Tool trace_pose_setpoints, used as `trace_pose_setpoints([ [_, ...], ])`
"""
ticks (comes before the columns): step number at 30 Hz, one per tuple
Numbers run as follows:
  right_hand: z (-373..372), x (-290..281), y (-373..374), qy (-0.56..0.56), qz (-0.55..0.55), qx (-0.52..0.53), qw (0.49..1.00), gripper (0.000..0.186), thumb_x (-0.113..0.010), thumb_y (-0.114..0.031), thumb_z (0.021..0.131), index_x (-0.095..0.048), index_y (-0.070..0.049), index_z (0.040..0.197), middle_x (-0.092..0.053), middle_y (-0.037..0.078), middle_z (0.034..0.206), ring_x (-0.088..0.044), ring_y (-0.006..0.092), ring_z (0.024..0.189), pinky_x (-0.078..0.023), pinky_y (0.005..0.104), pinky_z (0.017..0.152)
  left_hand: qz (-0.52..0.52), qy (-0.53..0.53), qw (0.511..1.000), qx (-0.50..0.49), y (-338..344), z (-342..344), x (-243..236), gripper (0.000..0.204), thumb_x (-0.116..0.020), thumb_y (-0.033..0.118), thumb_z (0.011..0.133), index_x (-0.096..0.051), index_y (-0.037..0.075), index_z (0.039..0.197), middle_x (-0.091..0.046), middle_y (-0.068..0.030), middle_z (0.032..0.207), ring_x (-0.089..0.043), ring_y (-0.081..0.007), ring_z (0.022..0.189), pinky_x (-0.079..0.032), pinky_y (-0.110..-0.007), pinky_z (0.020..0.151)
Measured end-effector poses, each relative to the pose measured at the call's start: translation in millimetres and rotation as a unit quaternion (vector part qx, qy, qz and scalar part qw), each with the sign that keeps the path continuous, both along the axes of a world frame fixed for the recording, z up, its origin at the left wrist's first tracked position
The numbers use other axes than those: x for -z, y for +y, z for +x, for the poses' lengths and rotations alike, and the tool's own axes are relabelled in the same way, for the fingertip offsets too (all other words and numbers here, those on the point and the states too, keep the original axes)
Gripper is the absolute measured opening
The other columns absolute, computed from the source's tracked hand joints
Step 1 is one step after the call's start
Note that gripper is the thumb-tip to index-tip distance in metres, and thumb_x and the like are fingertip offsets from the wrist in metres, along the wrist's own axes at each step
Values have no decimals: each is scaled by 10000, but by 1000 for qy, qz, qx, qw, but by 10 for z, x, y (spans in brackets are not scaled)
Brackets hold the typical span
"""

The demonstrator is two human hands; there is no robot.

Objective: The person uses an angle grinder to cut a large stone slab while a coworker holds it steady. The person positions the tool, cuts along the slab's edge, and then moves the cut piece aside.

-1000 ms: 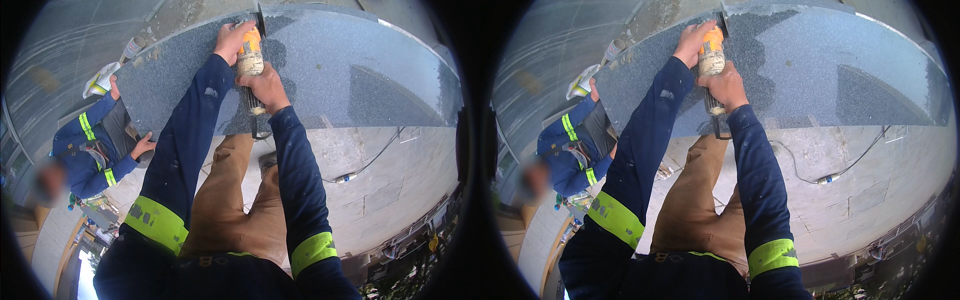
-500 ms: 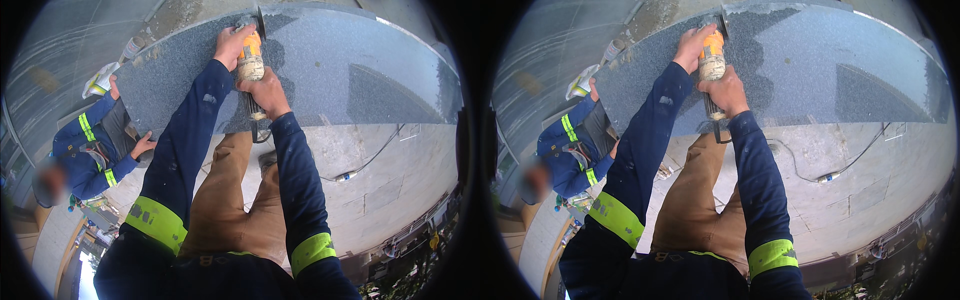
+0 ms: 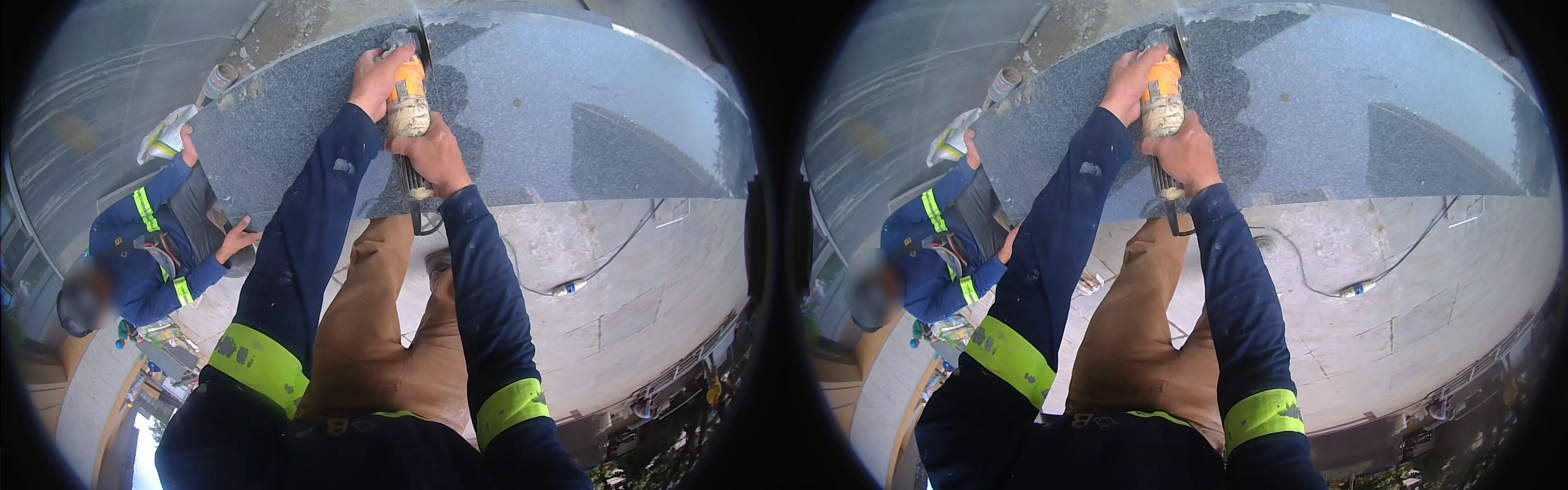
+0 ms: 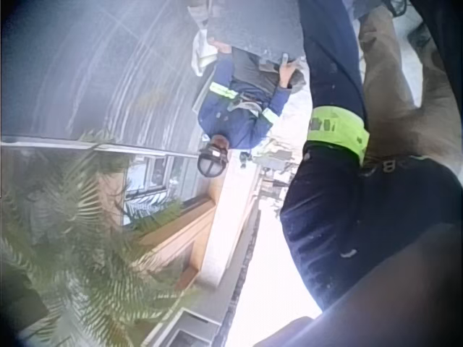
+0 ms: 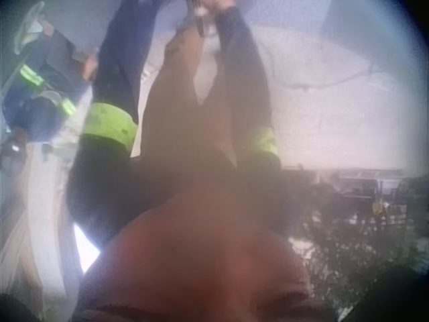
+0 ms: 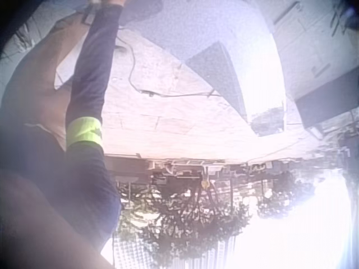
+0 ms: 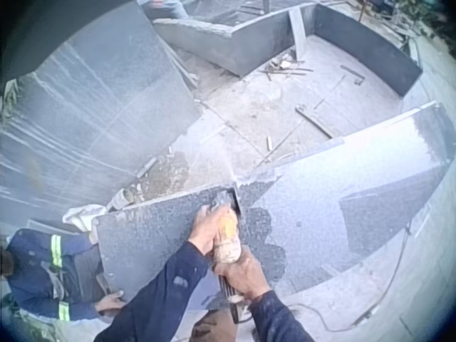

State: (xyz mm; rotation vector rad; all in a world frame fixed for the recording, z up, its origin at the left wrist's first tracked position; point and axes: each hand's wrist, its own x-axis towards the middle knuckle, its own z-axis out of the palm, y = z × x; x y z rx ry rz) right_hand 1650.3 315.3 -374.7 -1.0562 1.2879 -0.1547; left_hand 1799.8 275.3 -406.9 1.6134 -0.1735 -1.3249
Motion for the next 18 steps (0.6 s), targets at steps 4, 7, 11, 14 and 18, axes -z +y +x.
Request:
trace_pose_setpoints([
  [4,53,27,-117,-21,13,5,1000,641,-808,-267,611,-552,69,1091,-677,238,1000,-689,329,900,-538,395,794,-21,11,1000,6,-94,100,168,858,-793,259,817,-279,-137,1378,-610,-261,1051,-699,-294,785,-603,-408,613],
  [7,100,-16,-248,-20,23,-1,1000,640,-812,-262,608,-550,80,1082,-676,243,997,-689,327,891,-539,393,786,-29,10,1000,2,-210,192,264,857,-800,250,810,-282,-144,1367,-612,-261,1041,-700,-298,776,-604,-411,611],
  [11,131,25,-286,-6,14,-4,1000,634,-815,-254,614,-549,82,1082,-674,234,992,-691,313,870,-541,382,767,-31,26,999,10,-258,220,268,829,-794,235,816,-293,-158,1346,-619,-259,1026,-701,-296,757,-603,-411,604],
  [14,76,-26,-232,-18,32,6,999,625,-812,-249,621,-548,79,1083,-673,229,992,-689,303,871,-539,379,769,-19,52,998,42,-193,187,172,793,-785,227,825,-315,-162,1331,-626,-253,1015,-701,-289,757,-601,-408,605],
  [18,2,-60,-97,-23,36,8,999,616,-807,-242,627,-548,71,1090,-674,220,992,-686,290,877,-535,374,775,-5,32,999,22,-90,68,50,774,-775,221,835,-328,-162,1337,-632,-245,1003,-700,-283,756,-598,-403,595],
])
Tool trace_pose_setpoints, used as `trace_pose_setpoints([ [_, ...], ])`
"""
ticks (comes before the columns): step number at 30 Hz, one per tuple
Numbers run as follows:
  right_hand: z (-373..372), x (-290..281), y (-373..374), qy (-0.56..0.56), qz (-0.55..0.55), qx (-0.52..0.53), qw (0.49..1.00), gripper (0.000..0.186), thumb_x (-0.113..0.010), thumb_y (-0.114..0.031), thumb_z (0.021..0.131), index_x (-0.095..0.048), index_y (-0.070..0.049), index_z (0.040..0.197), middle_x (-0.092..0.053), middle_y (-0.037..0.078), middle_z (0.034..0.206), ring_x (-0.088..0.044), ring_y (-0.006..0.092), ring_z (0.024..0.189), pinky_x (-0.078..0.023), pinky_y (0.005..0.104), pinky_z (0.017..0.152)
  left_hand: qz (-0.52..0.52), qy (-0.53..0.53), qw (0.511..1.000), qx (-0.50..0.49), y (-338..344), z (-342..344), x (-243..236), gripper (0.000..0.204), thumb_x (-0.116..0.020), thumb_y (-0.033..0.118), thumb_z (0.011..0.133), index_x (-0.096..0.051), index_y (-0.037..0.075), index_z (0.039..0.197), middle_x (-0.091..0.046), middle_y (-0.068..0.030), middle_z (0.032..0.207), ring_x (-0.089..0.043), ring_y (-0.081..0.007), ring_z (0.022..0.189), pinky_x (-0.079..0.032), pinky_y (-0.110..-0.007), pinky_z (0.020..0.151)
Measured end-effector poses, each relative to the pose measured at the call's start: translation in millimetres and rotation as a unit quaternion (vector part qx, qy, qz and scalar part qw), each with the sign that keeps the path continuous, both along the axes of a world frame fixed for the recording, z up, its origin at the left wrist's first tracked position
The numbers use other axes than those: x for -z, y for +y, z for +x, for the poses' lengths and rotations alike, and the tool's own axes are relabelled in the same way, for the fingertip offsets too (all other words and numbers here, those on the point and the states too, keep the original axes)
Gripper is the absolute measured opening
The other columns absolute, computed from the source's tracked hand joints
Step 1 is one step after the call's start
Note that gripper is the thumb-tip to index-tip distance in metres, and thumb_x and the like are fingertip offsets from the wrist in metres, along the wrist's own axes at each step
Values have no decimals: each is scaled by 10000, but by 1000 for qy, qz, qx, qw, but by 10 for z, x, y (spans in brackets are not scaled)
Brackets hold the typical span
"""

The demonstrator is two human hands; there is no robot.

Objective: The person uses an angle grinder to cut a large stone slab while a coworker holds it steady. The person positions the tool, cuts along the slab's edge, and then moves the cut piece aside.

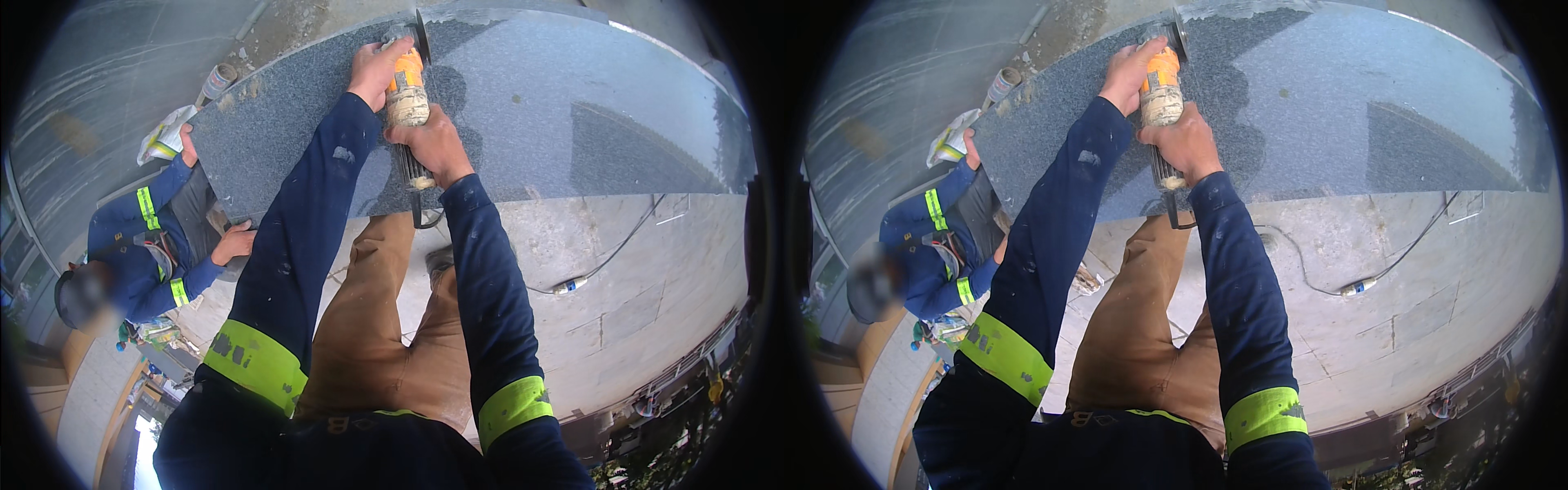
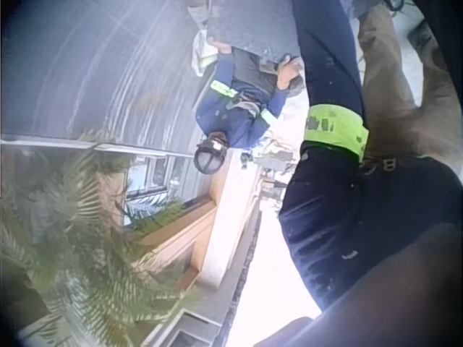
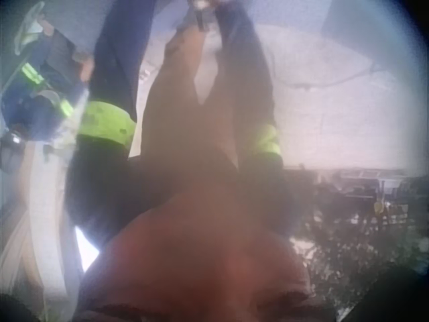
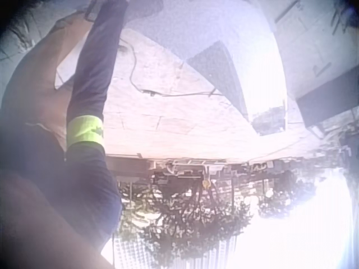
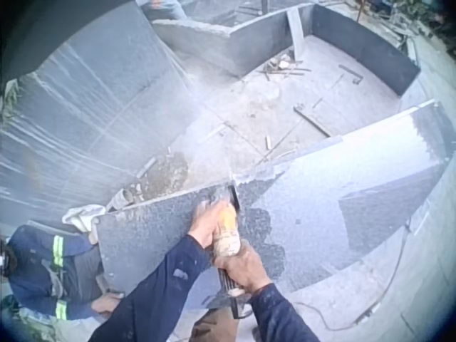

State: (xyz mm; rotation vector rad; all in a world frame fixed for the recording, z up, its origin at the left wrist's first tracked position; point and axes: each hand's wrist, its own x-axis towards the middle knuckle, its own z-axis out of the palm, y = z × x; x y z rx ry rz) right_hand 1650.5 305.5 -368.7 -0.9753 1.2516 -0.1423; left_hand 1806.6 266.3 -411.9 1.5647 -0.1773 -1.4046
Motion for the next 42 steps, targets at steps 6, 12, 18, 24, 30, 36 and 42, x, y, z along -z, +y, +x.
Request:
trace_pose_setpoints([
  [6,-80,-113,153,5,-9,3,1000,627,-805,-253,630,-549,54,1113,-676,209,997,-685,290,878,-534,378,780,14,-27,1000,-5,156,-111,-107,819,-772,237,841,-291,-150,1377,-630,-247,1014,-698,-284,749,-598,-402,595],
  [12,-54,-59,180,7,-8,3,1000,627,-803,-255,628,-552,58,1109,-678,215,994,-687,298,893,-535,377,789,28,-45,998,-21,171,-144,-185,815,-768,265,845,-299,-143,1372,-623,-245,1036,-697,-283,778,-601,-402,627],
  [18,38,99,53,-11,-7,7,1000,635,-807,-251,621,-551,73,1103,-677,226,997,-687,312,898,-535,383,796,-4,-26,1000,-14,49,-5,17,746,-767,250,841,-343,-141,1313,-631,-236,1008,-697,-283,761,-601,-403,621],
  [24,194,137,-174,13,-14,-9,1000,636,-810,-242,614,-552,82,1096,-671,231,1014,-686,304,893,-535,379,787,-19,-14,1000,6,-135,184,200,529,-748,258,862,-491,-113,1138,-655,-205,945,-698,-269,757,-599,-403,636],
  [30,192,88,-145,5,1,-8,1000,638,-803,-263,624,-551,75,1103,-670,226,1014,-686,296,892,-534,375,786,-13,-5,1000,-12,-98,182,174,589,-773,223,833,-458,-141,1174,-655,-221,942,-704,-269,731,-599,-392,612],
  [36,125,23,42,16,7,-3,1000,632,-802,-271,625,-555,59,1104,-676,219,1003,-687,300,889,-533,379,786,16,4,1000,-3,77,108,68,608,-751,220,853,-436,-146,1222,-654,-217,949,-700,-265,730,-598,-386,609],
  [42,188,23,-73,44,23,-27,998,630,-802,-281,624,-554,60,1092,-678,234,988,-687,333,898,-530,395,798,45,16,999,7,43,179,114,721,-739,228,864,-346,-169,1321,-638,-231,999,-695,-269,750,-599,-392,614],
])
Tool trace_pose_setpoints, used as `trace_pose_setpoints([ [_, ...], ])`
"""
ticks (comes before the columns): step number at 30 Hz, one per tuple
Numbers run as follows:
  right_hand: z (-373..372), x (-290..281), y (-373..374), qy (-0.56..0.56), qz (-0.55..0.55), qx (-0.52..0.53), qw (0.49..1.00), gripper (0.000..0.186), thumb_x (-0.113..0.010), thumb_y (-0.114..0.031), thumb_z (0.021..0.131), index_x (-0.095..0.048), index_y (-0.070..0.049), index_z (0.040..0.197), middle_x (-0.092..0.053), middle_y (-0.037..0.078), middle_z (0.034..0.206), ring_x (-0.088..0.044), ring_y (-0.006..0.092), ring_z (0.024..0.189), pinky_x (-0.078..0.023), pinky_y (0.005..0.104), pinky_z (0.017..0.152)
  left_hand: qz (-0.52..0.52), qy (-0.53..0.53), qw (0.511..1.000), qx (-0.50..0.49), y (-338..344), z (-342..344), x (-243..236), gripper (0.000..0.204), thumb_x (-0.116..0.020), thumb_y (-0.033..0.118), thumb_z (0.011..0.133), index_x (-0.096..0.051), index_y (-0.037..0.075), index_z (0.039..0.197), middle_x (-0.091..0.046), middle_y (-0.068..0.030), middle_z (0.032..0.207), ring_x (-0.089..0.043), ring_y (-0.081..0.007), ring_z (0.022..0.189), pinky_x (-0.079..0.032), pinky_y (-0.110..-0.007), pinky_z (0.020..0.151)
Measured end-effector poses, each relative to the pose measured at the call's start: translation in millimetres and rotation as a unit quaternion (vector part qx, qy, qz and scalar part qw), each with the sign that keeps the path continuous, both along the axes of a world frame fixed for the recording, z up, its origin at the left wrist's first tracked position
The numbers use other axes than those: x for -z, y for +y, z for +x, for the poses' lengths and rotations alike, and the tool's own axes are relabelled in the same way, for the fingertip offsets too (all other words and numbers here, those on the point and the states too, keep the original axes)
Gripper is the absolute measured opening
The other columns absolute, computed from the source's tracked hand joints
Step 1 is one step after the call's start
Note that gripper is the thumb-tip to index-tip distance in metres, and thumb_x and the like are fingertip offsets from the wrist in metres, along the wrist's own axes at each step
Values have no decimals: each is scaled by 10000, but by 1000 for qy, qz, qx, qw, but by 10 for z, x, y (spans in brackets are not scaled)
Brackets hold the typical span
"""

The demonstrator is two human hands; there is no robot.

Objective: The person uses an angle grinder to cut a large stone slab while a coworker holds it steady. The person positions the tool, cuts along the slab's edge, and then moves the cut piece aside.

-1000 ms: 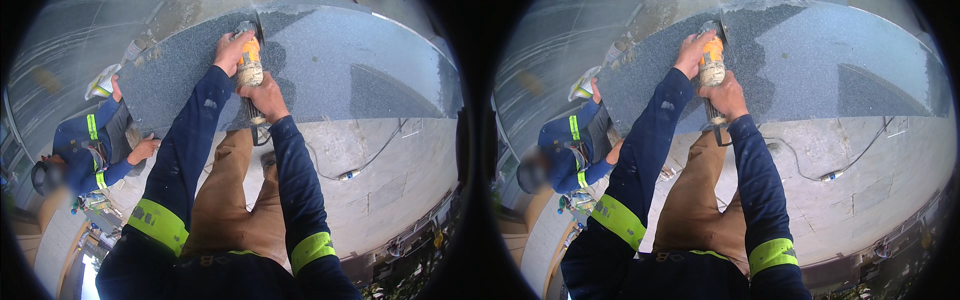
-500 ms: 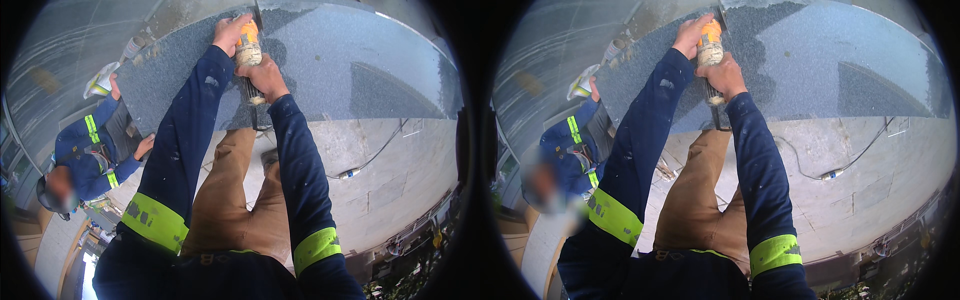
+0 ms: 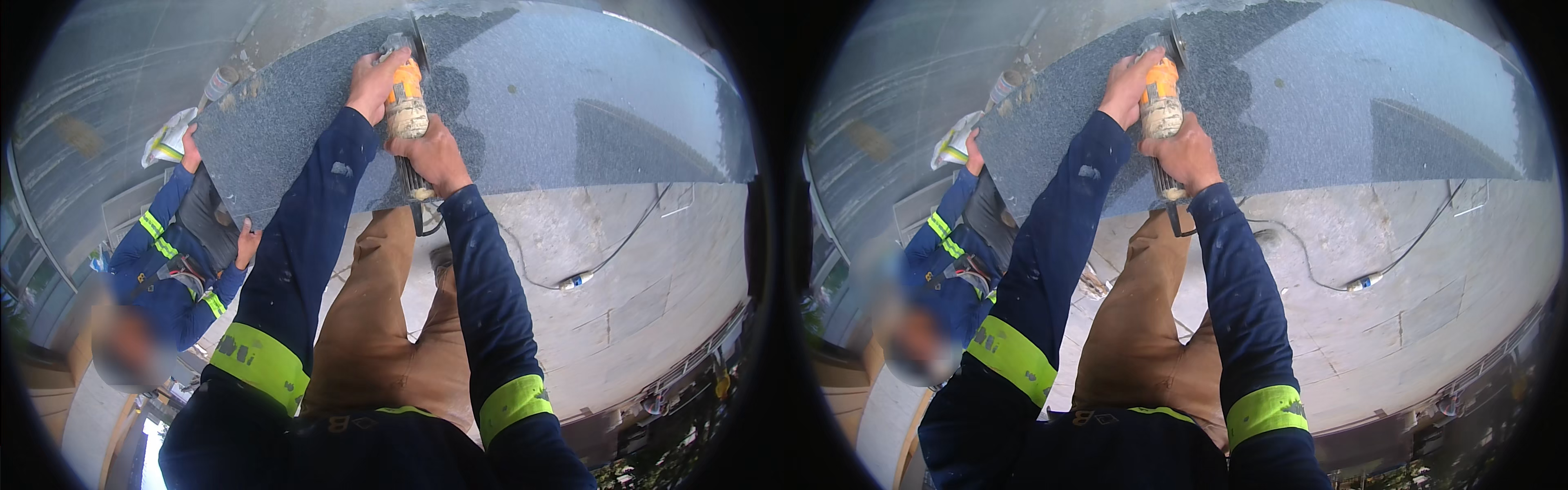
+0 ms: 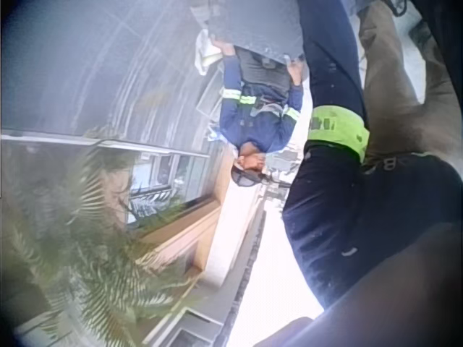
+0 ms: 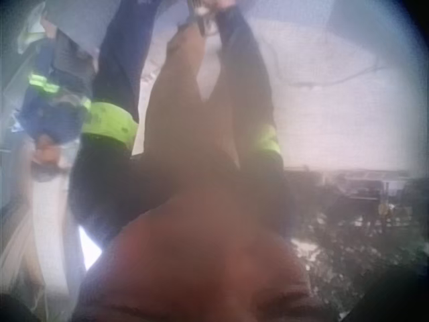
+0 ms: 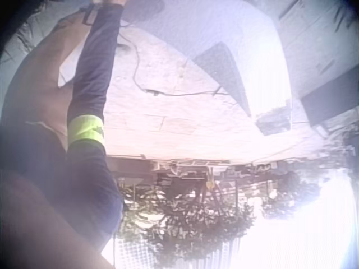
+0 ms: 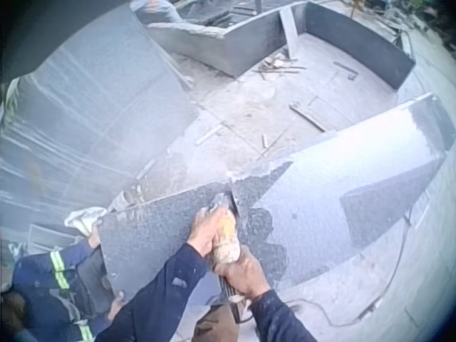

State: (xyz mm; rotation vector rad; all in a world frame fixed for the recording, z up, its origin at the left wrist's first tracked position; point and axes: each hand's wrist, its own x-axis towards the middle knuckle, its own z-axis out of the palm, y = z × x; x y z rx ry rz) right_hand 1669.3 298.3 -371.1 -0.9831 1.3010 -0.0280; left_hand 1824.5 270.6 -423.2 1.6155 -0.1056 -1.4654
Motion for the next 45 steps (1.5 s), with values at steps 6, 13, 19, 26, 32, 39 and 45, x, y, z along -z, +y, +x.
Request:
trace_pose_setpoints([
  [6,8,34,97,5,-20,1,1000,637,-807,-281,619,-553,63,1091,-676,245,991,-687,347,913,-532,404,803,2,-28,999,-19,51,-33,17,766,-746,237,860,-316,-157,1357,-617,-246,1062,-693,-275,823,-602,-396,656],
  [13,89,140,-52,-19,-28,-1,999,654,-815,-275,610,-546,72,1095,-671,250,1008,-688,340,912,-540,398,798,-32,-19,999,-22,-91,105,167,785,-756,234,851,-301,-156,1358,-616,-255,1061,-695,-288,817,-603,-401,658],
  [19,349,240,-270,-19,2,11,1000,672,-820,-266,608,-544,80,1114,-665,236,1028,-686,317,909,-542,382,796,-36,-7,999,-2,-312,350,284,495,-726,258,882,-495,-97,1136,-656,-200,924,-691,-262,736,-594,-391,638],
  [26,82,190,-113,-17,5,5,1000,674,-815,-262,605,-544,79,1120,-665,234,1037,-682,333,929,-535,387,823,-25,-8,1000,5,-136,69,204,391,-677,283,924,-568,-68,1058,-663,-165,918,-681,-244,733,-581,-382,661],
  [32,-35,175,-42,20,-4,-19,1000,676,-807,-297,618,-543,70,1121,-664,267,1035,-676,373,960,-524,405,846,-15,28,999,4,-56,-7,212,548,-719,202,879,-442,-114,1230,-641,-184,945,-689,-258,731,-592,-386,621],
  [39,-66,220,12,25,0,-23,999,677,-805,-321,624,-544,67,1112,-662,284,1038,-666,388,996,-515,412,874,6,-13,1000,-11,-12,-117,222,451,-689,266,918,-500,-69,1154,-635,-154,944,-676,-235,756,-582,-376,642],
  [45,-12,271,-6,28,-18,-35,999,687,-814,-318,610,-543,75,1103,-662,284,1032,-667,391,989,-516,412,871,-13,10,1000,-26,-6,-22,332,613,-739,221,865,-414,-113,1263,-635,-203,986,-691,-267,743,-591,-392,603],
])
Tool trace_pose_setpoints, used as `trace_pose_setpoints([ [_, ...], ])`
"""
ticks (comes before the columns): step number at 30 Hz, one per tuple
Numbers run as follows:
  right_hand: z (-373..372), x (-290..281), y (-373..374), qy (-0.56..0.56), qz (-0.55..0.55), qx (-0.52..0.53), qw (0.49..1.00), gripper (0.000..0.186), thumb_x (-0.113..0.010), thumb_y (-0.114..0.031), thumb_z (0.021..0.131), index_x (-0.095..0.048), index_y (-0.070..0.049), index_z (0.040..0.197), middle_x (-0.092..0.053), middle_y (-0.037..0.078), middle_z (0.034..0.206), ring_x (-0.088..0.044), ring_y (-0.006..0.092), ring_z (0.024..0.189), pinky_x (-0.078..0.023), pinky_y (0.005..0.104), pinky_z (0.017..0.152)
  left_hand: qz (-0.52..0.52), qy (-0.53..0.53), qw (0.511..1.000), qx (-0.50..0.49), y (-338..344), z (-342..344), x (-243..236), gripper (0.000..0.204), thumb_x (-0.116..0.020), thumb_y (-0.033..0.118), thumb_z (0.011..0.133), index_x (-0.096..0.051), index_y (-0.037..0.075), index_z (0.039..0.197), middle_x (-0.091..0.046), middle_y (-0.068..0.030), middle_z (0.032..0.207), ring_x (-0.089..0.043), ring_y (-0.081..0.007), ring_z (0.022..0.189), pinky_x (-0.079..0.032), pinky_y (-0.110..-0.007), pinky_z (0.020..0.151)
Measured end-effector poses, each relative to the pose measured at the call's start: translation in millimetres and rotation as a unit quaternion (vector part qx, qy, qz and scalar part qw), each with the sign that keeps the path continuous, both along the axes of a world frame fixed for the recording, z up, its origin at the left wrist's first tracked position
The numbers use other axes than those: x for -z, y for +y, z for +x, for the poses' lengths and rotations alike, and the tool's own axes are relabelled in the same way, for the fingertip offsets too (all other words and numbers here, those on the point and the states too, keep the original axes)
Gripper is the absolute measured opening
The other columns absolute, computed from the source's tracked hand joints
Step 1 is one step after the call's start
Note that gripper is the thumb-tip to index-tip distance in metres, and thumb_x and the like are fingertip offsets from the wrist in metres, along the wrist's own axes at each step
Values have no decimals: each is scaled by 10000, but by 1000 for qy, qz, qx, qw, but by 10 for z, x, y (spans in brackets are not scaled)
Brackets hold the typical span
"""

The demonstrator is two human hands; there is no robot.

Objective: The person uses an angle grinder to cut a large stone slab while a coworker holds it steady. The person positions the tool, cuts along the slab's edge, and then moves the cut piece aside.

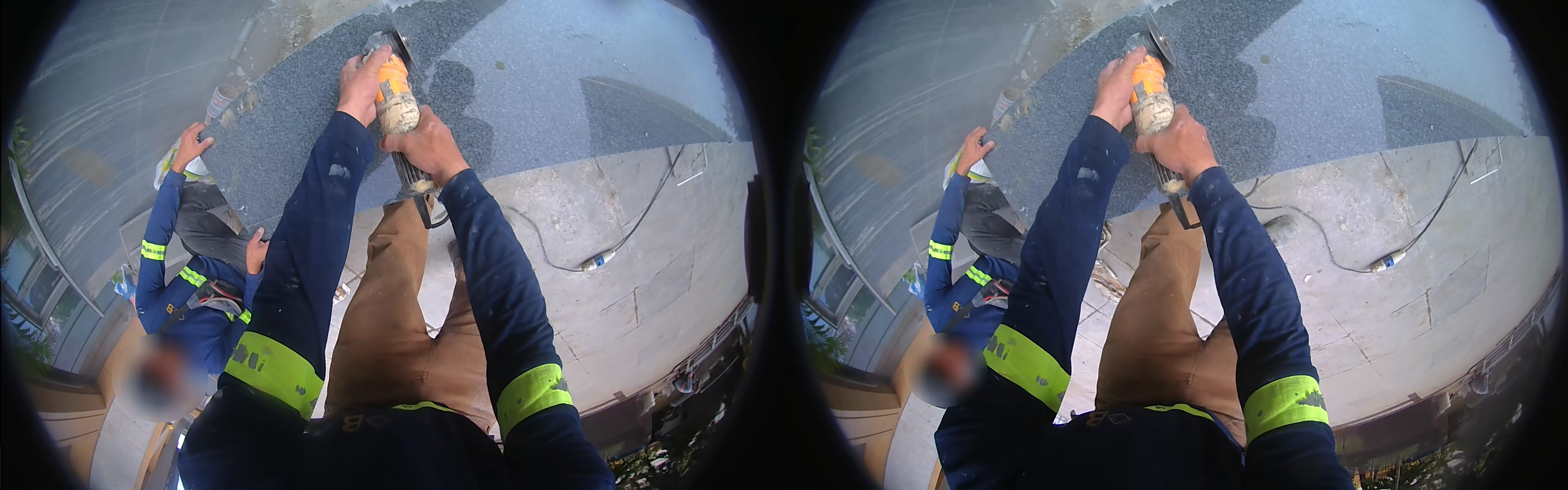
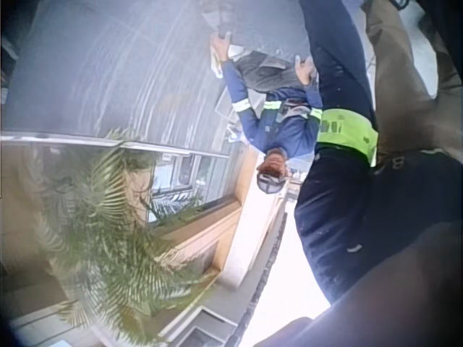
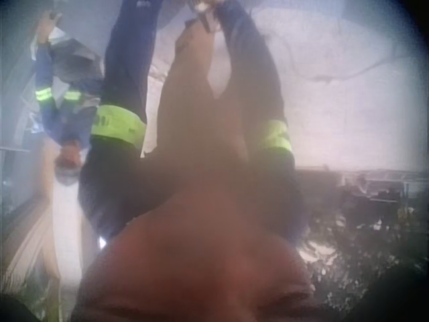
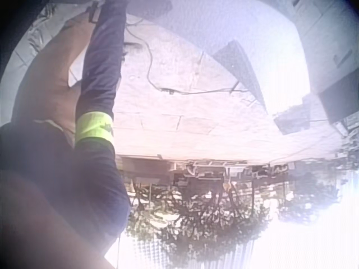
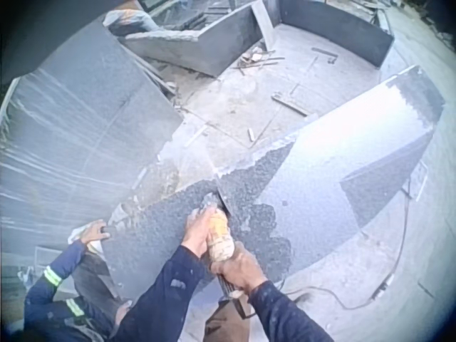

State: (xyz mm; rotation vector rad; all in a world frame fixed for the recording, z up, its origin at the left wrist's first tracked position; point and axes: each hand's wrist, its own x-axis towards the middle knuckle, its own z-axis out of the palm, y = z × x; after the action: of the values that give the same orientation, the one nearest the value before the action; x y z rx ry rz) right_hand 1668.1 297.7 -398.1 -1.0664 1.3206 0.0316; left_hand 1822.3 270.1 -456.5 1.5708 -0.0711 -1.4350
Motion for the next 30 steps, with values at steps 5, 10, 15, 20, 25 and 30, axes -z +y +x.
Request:
trace_pose_setpoints([
  [5,23,33,-44,-11,-8,9,1000,696,-824,-320,596,-552,76,1100,-666,279,1028,-673,380,973,-524,400,856,-20,-7,1000,15,-57,58,63,629,-741,220,861,-392,-123,1256,-627,-217,973,-692,-285,733,-596,-411,598],
  [10,125,184,-169,-36,-3,28,999,718,-824,-319,602,-552,90,1126,-666,266,1054,-677,363,972,-530,388,855,-39,-10,999,18,-225,161,138,606,-741,222,858,-401,-132,1215,-630,-229,950,-698,-299,727,-604,-419,601],
  [15,186,216,-226,-23,6,27,999,737,-823,-320,605,-544,94,1147,-659,267,1075,-676,360,975,-528,385,864,-33,1,999,29,-275,208,154,510,-735,221,863,-465,-116,1134,-645,-212,919,-697,-290,726,-604,-412,615],
  [20,120,53,-215,-14,16,8,1000,738,-819,-325,610,-534,91,1149,-661,273,1068,-676,363,981,-522,384,875,3,-14,999,35,-196,111,31,431,-692,273,910,-530,-79,1096,-647,-173,943,-691,-264,766,-594,-399,666],
  [25,97,83,-121,11,15,-12,1000,704,-811,-327,620,-539,86,1121,-663,287,1048,-670,393,990,-517,401,877,25,-17,999,16,-94,54,48,422,-686,271,916,-529,-76,1098,-641,-165,947,-685,-255,767,-591,-391,662],
  [30,42,97,-32,6,15,-5,1000,692,-810,-328,621,-542,84,1109,-662,296,1037,-665,408,993,-513,411,880,20,-9,1000,18,-6,27,56,422,-688,262,916,-524,-73,1112,-638,-159,946,-681,-247,762,-586,-388,650],
])
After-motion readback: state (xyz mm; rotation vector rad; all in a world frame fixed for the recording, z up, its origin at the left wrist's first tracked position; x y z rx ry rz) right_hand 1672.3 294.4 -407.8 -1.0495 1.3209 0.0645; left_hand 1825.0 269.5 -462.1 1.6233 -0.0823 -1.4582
